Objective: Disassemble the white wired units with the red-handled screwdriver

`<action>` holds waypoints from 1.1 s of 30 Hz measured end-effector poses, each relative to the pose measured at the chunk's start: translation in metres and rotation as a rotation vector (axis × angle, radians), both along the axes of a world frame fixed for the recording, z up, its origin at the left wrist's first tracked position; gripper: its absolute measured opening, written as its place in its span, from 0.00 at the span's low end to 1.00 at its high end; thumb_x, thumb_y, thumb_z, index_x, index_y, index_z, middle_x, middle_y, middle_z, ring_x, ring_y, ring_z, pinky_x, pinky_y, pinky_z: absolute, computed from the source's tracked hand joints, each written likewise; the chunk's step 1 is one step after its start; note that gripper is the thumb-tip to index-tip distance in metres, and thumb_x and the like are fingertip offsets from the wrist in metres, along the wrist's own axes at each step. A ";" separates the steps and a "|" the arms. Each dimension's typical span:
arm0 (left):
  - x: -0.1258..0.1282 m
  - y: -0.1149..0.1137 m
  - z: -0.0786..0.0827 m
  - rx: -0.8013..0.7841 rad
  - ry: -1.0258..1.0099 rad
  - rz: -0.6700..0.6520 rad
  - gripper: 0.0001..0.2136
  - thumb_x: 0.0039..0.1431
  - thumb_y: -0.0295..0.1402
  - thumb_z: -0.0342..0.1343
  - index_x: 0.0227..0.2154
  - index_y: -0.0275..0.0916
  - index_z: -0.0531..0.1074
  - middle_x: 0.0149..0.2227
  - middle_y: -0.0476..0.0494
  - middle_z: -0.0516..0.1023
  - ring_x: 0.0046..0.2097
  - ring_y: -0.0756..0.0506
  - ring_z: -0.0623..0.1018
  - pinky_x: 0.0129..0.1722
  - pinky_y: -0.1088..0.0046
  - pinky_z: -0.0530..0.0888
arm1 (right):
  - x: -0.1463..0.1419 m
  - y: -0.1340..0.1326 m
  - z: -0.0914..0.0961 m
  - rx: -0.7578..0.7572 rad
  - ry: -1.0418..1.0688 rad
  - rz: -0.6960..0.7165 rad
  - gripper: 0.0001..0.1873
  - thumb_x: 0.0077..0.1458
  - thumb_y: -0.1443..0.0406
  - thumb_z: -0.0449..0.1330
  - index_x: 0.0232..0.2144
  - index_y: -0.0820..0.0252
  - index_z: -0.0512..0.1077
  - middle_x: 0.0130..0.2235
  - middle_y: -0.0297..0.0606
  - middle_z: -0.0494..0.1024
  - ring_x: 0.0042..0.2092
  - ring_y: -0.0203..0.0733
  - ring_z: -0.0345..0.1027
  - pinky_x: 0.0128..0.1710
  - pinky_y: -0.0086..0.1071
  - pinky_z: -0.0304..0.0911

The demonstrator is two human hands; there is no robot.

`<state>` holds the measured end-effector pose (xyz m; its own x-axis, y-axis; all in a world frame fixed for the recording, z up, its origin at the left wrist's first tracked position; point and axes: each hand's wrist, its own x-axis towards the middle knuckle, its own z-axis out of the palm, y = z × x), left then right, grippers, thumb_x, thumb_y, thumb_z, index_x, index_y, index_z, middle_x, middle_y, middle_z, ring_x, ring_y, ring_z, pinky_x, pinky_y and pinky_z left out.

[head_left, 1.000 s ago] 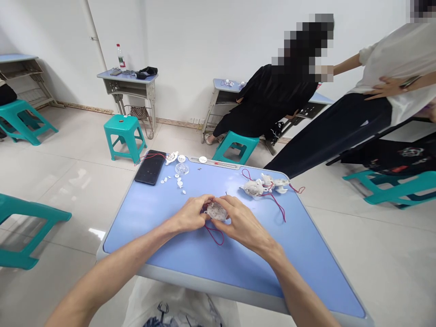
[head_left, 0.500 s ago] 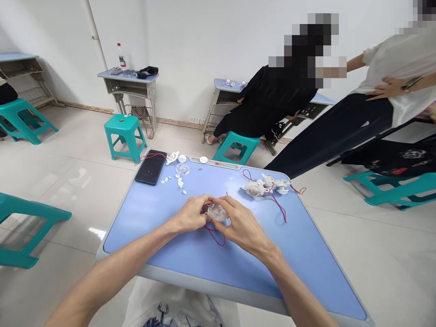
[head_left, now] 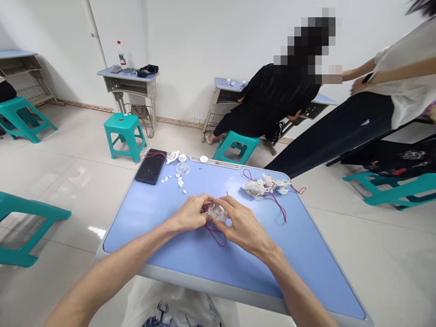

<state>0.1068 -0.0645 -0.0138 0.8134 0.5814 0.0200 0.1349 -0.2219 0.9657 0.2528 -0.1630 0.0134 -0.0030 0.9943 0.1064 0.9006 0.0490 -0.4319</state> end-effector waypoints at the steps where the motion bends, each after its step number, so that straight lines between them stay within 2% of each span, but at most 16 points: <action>1: 0.000 0.000 -0.001 -0.003 -0.002 0.004 0.23 0.42 0.18 0.52 0.45 0.34 0.72 0.42 0.42 0.80 0.42 0.44 0.79 0.40 0.71 0.74 | -0.001 0.000 0.000 0.007 -0.011 -0.004 0.24 0.53 0.68 0.58 0.53 0.54 0.67 0.48 0.42 0.74 0.44 0.47 0.73 0.43 0.40 0.69; 9: 0.001 0.001 -0.004 -0.014 -0.018 -0.006 0.22 0.42 0.18 0.52 0.44 0.33 0.72 0.39 0.43 0.80 0.40 0.45 0.79 0.39 0.72 0.73 | -0.003 -0.002 0.000 0.021 -0.079 0.027 0.22 0.55 0.68 0.56 0.54 0.57 0.66 0.49 0.44 0.73 0.45 0.48 0.72 0.43 0.40 0.69; 15: 0.001 0.000 -0.004 -0.048 -0.045 -0.012 0.23 0.42 0.17 0.51 0.45 0.32 0.72 0.44 0.39 0.79 0.44 0.43 0.79 0.42 0.70 0.74 | 0.000 -0.002 0.000 0.021 -0.064 0.035 0.22 0.56 0.68 0.55 0.53 0.57 0.65 0.49 0.45 0.71 0.43 0.48 0.72 0.41 0.40 0.69; 22: 0.001 0.002 -0.006 0.039 -0.007 -0.006 0.22 0.44 0.19 0.53 0.46 0.34 0.71 0.43 0.41 0.80 0.43 0.43 0.79 0.43 0.70 0.73 | 0.004 0.000 0.003 0.065 0.057 0.052 0.19 0.55 0.68 0.56 0.51 0.56 0.68 0.44 0.41 0.72 0.40 0.44 0.71 0.40 0.38 0.69; 29: 0.000 0.003 -0.003 0.111 0.056 -0.013 0.21 0.45 0.21 0.53 0.45 0.35 0.72 0.39 0.45 0.79 0.40 0.45 0.77 0.40 0.72 0.72 | 0.007 0.000 0.000 0.082 0.081 0.045 0.22 0.55 0.67 0.58 0.53 0.57 0.66 0.46 0.42 0.73 0.44 0.47 0.71 0.44 0.40 0.69; 33: 0.001 0.002 -0.002 0.125 0.056 -0.026 0.23 0.44 0.23 0.58 0.47 0.35 0.72 0.39 0.46 0.78 0.38 0.46 0.75 0.39 0.73 0.71 | 0.009 -0.001 0.001 0.069 0.111 0.034 0.22 0.55 0.67 0.58 0.53 0.55 0.66 0.46 0.40 0.74 0.44 0.46 0.71 0.44 0.40 0.69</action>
